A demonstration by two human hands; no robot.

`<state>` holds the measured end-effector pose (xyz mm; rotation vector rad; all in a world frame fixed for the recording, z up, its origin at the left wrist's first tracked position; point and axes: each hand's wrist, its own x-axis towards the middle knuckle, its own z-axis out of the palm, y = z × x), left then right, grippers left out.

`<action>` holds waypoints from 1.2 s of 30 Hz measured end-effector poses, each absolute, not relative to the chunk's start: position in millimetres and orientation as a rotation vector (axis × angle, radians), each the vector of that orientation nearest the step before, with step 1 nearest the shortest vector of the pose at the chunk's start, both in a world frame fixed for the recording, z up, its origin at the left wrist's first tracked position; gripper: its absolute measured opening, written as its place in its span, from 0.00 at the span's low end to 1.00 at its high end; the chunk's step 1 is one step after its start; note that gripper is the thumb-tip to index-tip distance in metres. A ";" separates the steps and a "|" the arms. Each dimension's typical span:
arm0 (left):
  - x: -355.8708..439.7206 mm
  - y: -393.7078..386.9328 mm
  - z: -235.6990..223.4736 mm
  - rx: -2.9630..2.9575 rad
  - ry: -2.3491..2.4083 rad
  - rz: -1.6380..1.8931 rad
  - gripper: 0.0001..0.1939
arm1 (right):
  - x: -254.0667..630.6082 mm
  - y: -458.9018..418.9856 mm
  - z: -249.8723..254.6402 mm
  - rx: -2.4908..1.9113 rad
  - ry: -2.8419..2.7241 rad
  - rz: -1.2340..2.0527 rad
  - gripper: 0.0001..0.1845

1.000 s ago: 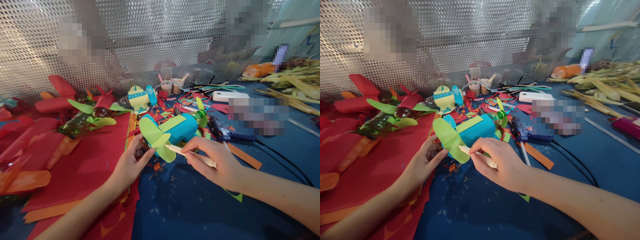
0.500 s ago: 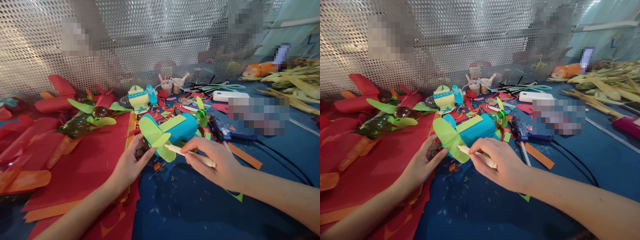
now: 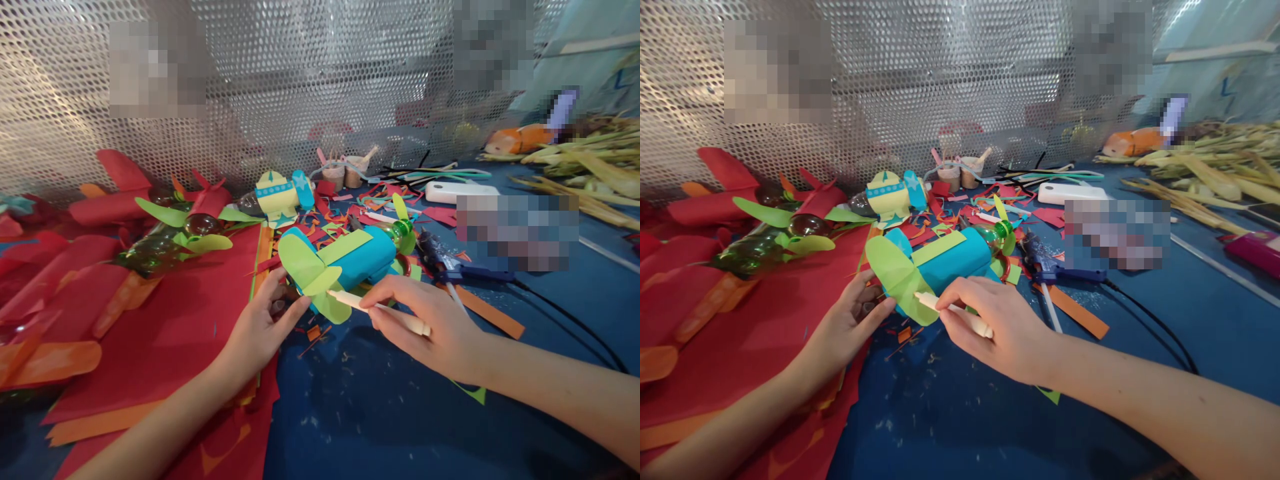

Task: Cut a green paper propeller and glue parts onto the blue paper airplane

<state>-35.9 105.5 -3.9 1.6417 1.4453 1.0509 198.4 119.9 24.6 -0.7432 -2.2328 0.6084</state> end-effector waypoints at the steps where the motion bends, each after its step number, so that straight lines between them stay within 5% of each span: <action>1: -35.8 105.6 -3.8 1.640 1.447 1.051 0.21 | 198.5 119.9 24.5 -0.744 -2.237 0.611 0.04; 36: -36.9 105.5 -5.6 1.640 1.419 1.058 0.20 | 197.8 120.6 23.0 -0.708 -2.252 0.611 0.05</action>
